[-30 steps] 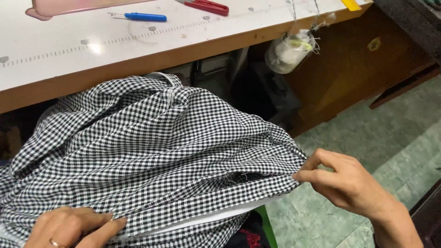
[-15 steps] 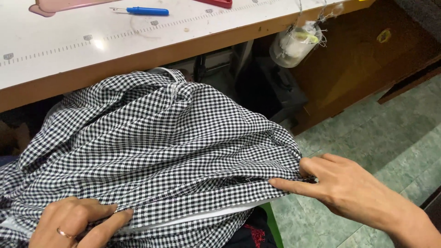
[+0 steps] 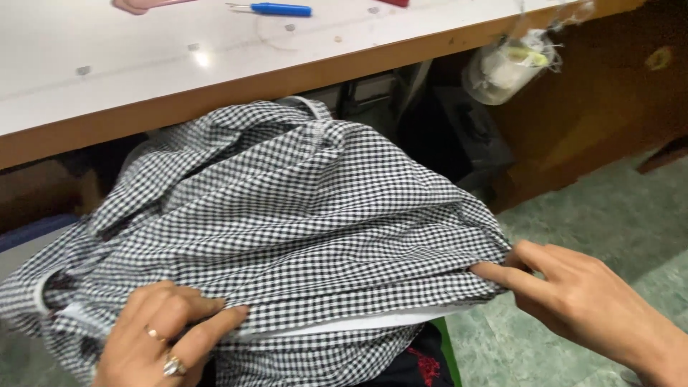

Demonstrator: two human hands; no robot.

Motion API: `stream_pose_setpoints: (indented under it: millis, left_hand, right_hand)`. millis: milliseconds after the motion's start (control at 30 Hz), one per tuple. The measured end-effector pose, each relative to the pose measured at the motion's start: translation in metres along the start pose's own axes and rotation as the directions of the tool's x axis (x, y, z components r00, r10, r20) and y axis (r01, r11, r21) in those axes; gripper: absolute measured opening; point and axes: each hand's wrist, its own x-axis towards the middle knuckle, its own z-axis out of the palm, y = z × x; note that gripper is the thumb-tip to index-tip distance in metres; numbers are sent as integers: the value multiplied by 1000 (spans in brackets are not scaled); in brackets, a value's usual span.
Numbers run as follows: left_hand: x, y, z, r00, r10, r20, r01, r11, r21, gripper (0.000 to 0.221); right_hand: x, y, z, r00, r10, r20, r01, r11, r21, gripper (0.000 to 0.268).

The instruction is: Inspecting a checkered garment for loose threads and removing them using a small thread-picking tool at a sewing workstation.

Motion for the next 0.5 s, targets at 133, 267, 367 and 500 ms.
stream_pose_setpoints:
  millis: [133, 267, 367, 500]
  left_hand:
    - [2, -4, -5, 995, 66, 77, -61, 997, -56, 24]
    - [9, -2, -7, 995, 97, 33, -94, 993, -68, 13]
    - [6, -1, -6, 998, 51, 42, -47, 996, -80, 14]
    - [2, -2, 0, 996, 65, 55, -60, 995, -78, 16]
  right_hand:
    - [-5, 2, 12, 997, 40, 59, -42, 998, 44, 73]
    - [-2, 0, 15, 998, -49, -42, 50, 998, 39, 73]
    - [8, -8, 1, 995, -73, -66, 80, 991, 103, 65]
    - [7, -7, 0, 993, -64, -97, 81, 978, 190, 49]
